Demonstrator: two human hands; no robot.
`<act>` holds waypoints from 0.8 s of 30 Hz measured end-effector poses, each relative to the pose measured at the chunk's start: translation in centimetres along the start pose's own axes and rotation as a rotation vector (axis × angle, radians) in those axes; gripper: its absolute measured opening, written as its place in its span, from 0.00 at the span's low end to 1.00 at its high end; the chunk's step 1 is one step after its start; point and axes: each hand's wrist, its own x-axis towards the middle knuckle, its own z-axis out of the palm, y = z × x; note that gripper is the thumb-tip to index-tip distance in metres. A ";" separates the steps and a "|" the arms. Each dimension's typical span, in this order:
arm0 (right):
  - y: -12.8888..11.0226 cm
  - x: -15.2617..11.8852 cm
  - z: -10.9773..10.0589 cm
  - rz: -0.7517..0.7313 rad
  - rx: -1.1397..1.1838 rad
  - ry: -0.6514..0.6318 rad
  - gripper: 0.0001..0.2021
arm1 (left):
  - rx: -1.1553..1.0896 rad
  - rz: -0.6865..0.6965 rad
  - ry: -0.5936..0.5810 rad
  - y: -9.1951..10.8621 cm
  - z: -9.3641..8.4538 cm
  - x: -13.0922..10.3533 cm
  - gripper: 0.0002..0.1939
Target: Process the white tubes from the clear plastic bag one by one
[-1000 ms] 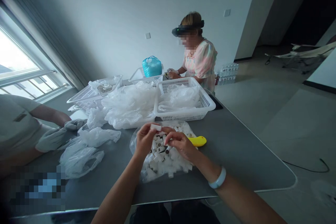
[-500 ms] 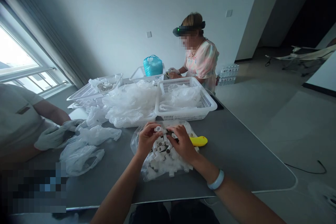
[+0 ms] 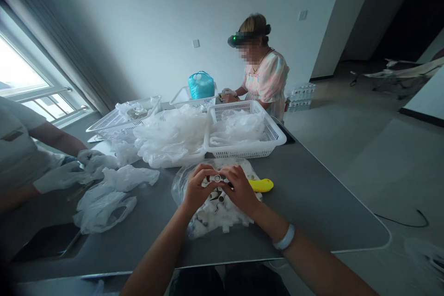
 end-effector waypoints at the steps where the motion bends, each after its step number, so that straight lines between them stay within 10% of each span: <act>1: 0.0 0.0 0.0 -0.003 0.001 0.004 0.10 | 0.024 0.020 -0.006 0.0 0.0 0.0 0.09; 24: -1.1 0.5 -1.8 -0.088 -0.095 0.074 0.16 | 0.177 0.050 0.005 -0.9 0.1 -0.1 0.08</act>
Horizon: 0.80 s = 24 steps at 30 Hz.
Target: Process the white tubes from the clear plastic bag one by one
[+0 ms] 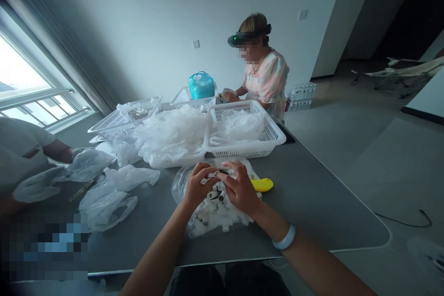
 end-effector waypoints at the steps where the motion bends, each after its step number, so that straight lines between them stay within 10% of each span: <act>1: 0.0 0.0 0.1 -0.022 -0.018 -0.009 0.16 | 0.019 0.026 -0.006 -0.1 0.1 -0.1 0.07; 15: -0.3 -0.5 1.4 0.258 0.266 -0.218 0.16 | 0.397 0.166 -0.055 -0.4 0.4 -0.7 0.07; 24: -0.4 0.5 -0.3 0.141 0.178 -0.002 0.12 | -0.360 -0.607 0.139 -0.8 0.3 -0.1 0.08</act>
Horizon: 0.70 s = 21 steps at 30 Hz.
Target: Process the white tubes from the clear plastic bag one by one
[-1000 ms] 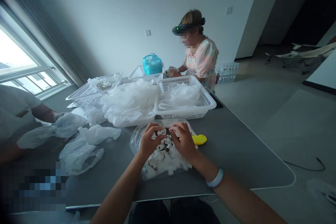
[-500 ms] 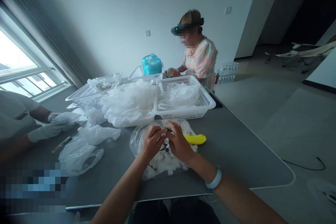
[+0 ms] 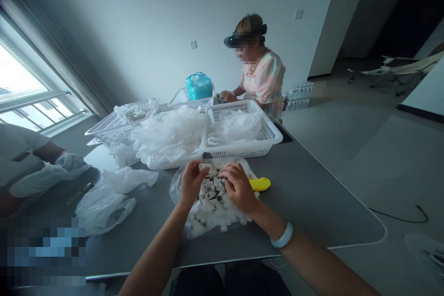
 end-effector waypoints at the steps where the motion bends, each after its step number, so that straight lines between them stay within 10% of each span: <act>1: -0.1 0.0 0.0 -0.036 -0.003 -0.007 0.14 | -0.156 -0.126 -0.036 0.2 0.1 0.0 0.10; 5: -0.4 -0.2 0.0 -0.112 -0.033 -0.085 0.16 | -0.604 -0.490 -0.153 0.9 0.2 0.1 0.17; 11: -0.3 -0.6 0.6 -0.130 -0.036 -0.189 0.16 | -0.771 -0.629 -0.263 1.5 0.5 -0.3 0.18; 21: 0.9 -0.2 0.3 0.233 0.470 -0.131 0.10 | -0.384 -0.109 0.048 0.8 -0.3 0.3 0.13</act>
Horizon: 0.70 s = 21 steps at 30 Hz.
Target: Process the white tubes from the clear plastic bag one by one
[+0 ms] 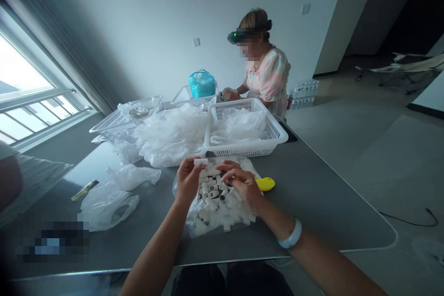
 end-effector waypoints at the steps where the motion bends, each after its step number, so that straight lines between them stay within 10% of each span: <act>1: 0.1 0.1 -0.1 0.007 -0.058 0.067 0.09 | 0.050 0.047 0.019 0.0 -0.1 0.1 0.12; 11: 1.4 -0.4 0.9 -0.162 -0.555 0.105 0.12 | 0.601 0.505 -0.246 -0.3 1.1 -1.6 0.09; 21: 2.0 -0.5 1.1 -0.161 -0.557 0.085 0.14 | 0.659 0.581 -0.284 -0.3 1.0 -1.7 0.07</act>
